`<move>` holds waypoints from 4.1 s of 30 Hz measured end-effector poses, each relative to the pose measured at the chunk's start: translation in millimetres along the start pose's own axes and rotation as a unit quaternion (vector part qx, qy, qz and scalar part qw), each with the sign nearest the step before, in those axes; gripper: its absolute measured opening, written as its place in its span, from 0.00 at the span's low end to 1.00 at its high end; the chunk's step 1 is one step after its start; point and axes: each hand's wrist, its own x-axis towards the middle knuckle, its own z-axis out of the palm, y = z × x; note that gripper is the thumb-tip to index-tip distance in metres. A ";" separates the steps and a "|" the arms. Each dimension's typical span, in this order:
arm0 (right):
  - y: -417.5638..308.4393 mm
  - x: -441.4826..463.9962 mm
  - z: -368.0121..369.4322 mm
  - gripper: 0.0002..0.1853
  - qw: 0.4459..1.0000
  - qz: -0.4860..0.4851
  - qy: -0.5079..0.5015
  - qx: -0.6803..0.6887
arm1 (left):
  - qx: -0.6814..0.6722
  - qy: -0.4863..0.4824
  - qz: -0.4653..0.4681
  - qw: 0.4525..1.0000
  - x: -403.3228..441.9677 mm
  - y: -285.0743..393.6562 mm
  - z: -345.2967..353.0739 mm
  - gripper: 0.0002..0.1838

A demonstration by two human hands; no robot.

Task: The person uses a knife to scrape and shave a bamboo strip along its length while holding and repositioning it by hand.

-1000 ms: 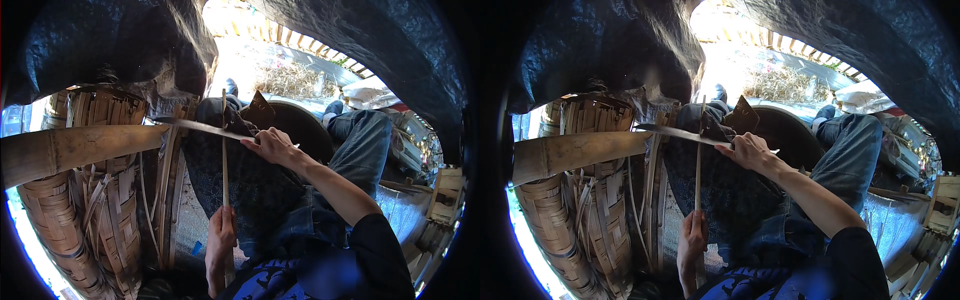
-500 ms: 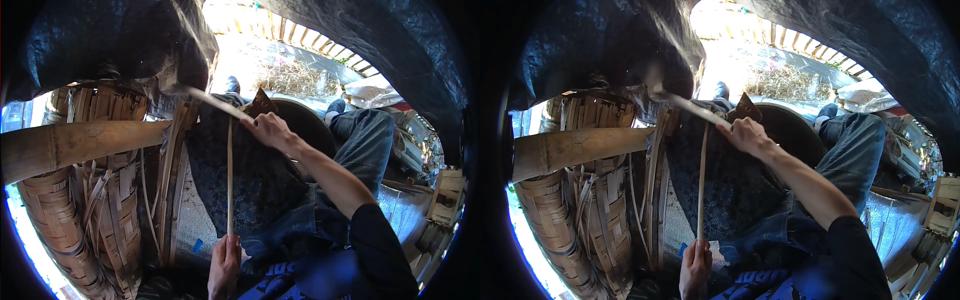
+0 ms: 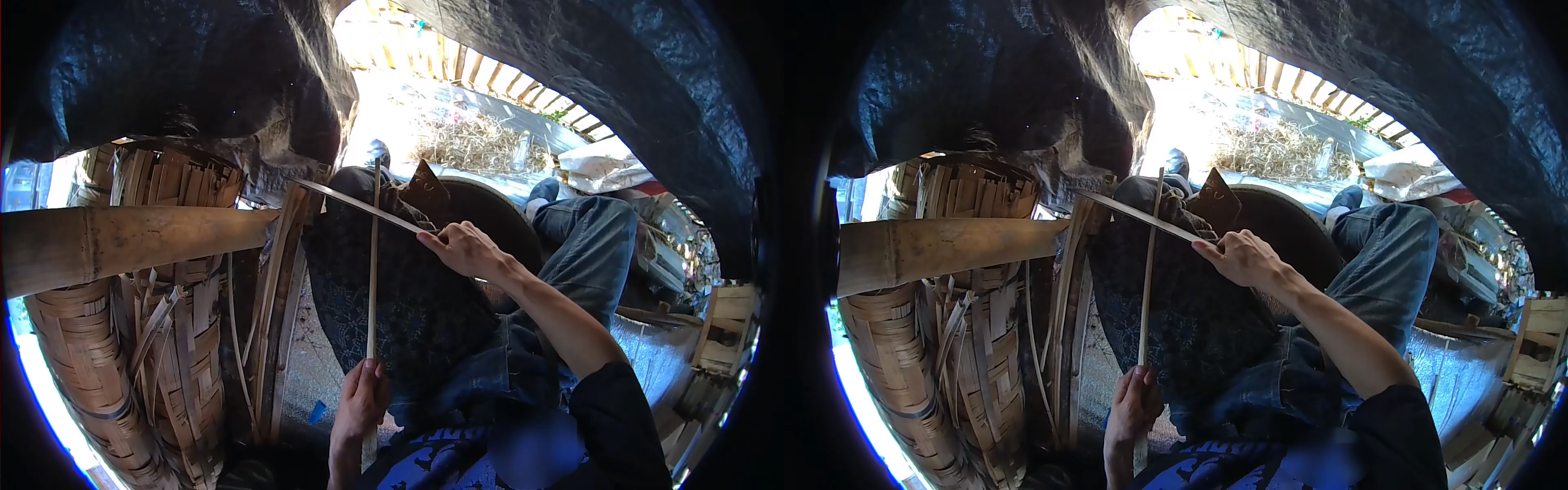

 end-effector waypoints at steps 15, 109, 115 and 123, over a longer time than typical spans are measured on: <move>-20.3 20.5 17.8 0.36 0.997 -0.039 0.048 -0.035 | -0.041 0.080 -0.028 0.996 -41.9 4.1 12.3 0.15; -19.3 5.1 6.7 0.32 0.985 -0.076 0.124 -0.088 | -0.034 -0.026 0.062 0.997 88.2 51.6 8.0 0.15; -22.9 -3.6 15.3 0.35 0.993 -0.040 0.061 -0.093 | -0.074 -0.015 0.051 0.996 66.1 33.6 7.9 0.16; -20.2 31.0 14.7 0.38 0.996 0.026 0.089 -0.012 | -0.118 -0.033 0.013 0.992 15.1 -1.6 6.0 0.15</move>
